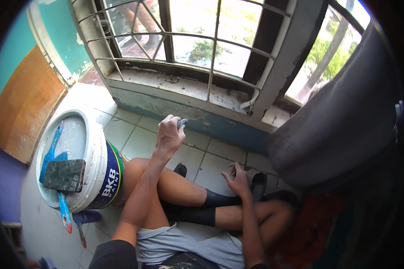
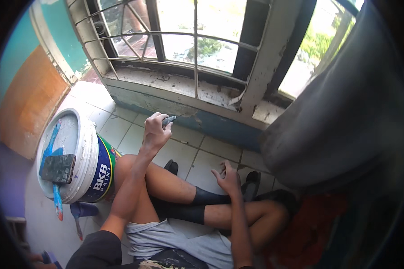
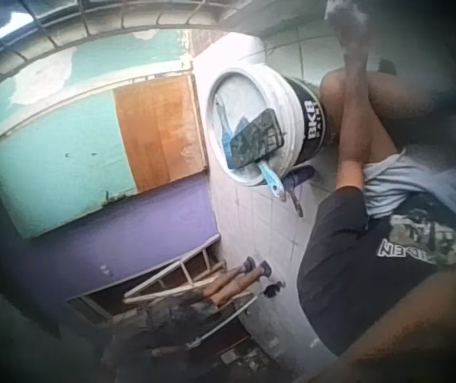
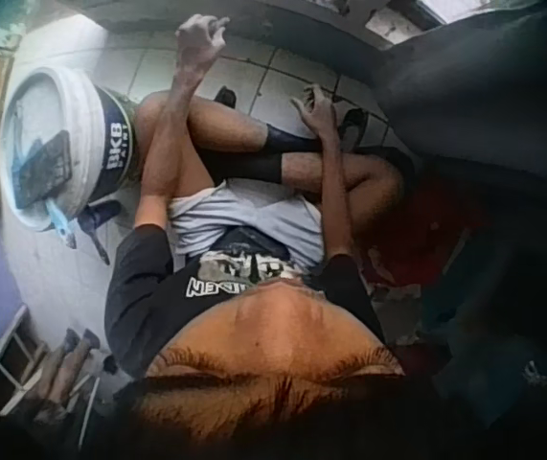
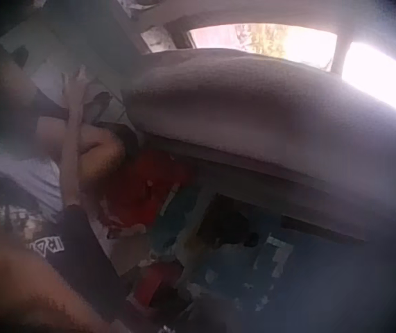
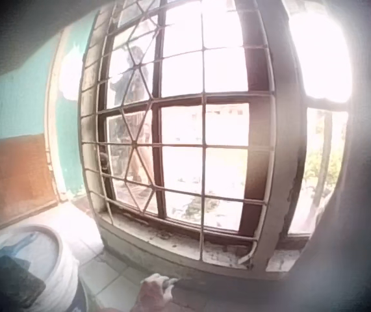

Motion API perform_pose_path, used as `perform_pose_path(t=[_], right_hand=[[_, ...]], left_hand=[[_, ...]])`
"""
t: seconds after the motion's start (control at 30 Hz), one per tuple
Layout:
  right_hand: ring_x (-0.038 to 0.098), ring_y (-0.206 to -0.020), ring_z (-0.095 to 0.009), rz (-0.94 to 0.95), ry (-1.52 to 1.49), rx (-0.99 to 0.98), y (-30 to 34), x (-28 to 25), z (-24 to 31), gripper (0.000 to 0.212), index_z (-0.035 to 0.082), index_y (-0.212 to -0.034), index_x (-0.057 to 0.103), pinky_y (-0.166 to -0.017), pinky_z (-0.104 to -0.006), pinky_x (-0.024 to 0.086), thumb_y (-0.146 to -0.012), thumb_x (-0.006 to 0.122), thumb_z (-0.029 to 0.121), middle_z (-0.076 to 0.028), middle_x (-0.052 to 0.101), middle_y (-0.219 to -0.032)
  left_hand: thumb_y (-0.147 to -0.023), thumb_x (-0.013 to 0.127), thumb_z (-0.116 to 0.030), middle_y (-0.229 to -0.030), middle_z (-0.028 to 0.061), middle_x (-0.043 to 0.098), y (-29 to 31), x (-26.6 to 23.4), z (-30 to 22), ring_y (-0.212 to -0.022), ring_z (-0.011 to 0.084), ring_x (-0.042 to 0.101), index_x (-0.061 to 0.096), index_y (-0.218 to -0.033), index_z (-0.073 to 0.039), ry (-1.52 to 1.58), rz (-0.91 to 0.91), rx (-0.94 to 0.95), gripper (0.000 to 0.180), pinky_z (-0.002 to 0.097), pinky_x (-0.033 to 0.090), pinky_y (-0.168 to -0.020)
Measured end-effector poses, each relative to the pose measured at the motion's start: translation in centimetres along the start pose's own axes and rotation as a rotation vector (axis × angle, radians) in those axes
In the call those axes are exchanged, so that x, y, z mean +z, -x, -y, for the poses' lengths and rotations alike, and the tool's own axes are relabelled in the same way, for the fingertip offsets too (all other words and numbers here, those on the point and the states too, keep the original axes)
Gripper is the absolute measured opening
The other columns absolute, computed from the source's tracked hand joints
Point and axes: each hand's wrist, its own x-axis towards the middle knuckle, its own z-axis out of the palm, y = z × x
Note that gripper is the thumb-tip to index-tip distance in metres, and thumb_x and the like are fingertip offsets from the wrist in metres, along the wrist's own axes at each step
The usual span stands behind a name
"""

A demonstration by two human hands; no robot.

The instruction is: The person scrapes old paint off the wall beneath a window using a scraper.

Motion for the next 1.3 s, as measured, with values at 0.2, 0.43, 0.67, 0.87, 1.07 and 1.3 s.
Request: perform_pose_path(t=[0.2, 0.43, 0.67, 0.87, 1.07, 1.3], right_hand=[[0.064, -0.066, -0.028, 0.129, -0.043, -0.093, 0.1, 0.7, 0.1, 0.036, 0.002, -0.104, 0.06, -0.064, -0.0386, 0.049, -0.086, 0.074, 0.03, -0.015, 0.064, -0.075], [0.066, -0.069, -0.031, 0.12, -0.001, -0.075, 0.0, 0.3, 0.4, 0.035, 0.003, -0.105, 0.061, -0.066, -0.0407, 0.05, -0.086, 0.074, 0.031, -0.016, 0.065, -0.076], [0.064, -0.065, -0.03, 0.142, 0.003, -0.076, 0.8, 0.6, -0.2, 0.035, 0.002, -0.105, 0.061, -0.063, -0.0402, 0.05, -0.086, 0.074, 0.029, -0.016, 0.066, -0.076], [0.065, -0.066, -0.03, 0.149, 0.017, -0.094, 0.4, 0.7, 0.4, 0.034, 0.002, -0.104, 0.062, -0.065, -0.0396, 0.05, -0.087, 0.073, 0.029, -0.016, 0.066, -0.076], [0.066, -0.069, -0.032, 0.151, 0.012, -0.062, 0.6, 0.3, 1.2, 0.035, 0.002, -0.106, 0.062, -0.067, -0.0408, 0.051, -0.086, 0.073, 0.029, -0.016, 0.066, -0.077], [0.067, -0.069, -0.033, 0.156, 0.003, -0.058, 1.1, 0.5, 0.5, 0.036, 0.003, -0.108, 0.062, -0.066, -0.0414, 0.052, -0.087, 0.072, 0.03, -0.017, 0.067, -0.08]], left_hand=[[-0.077, 0.069, -0.003, -0.088, 0.018, 0.065, 0.5, 1.7, -1.7, -0.084, 0.0383, 0.064, 0.068, -0.093, 0.003, -0.027, -0.017, 0.011, 0.017, 0.0458, 0.051, -0.078], [-0.077, 0.069, 0.0, -0.086, 0.0159, 0.063, 0.3, 0.2, -2.2, -0.081, 0.0369, 0.063, 0.068, -0.094, 0.003, 0.007, -0.089, 0.072, 0.017, 0.0454, 0.051, -0.074], [-0.076, 0.07, 0.001, -0.085, 0.0169, 0.065, 1.1, 0.4, -2.3, -0.077, 0.0354, 0.066, 0.069, -0.092, 0.004, -0.056, -0.026, 0.09, 0.017, 0.0417, 0.052, -0.071], [-0.076, 0.069, -0.002, -0.087, 0.0178, 0.064, 0.2, 4.1, -0.8, -0.082, 0.0374, 0.064, 0.07, -0.089, 0.002, -0.173, 0.064, 0.113, 0.014, 0.045, 0.051, -0.076], [-0.075, 0.07, -0.001, -0.087, 0.0178, 0.064, 0.1, 2.0, -2.1, -0.082, 0.0367, 0.065, 0.07, -0.092, 0.003, -0.112, -0.038, 0.076, 0.017, 0.0435, 0.052, -0.075], [-0.076, 0.068, -0.001, -0.089, 0.0166, 0.062, 1.0, 1.7, -4.0, -0.086, 0.0372, 0.062, 0.068, -0.09, 0.002, -0.061, 0.017, 0.033, 0.015, 0.0463, 0.05, -0.079]])
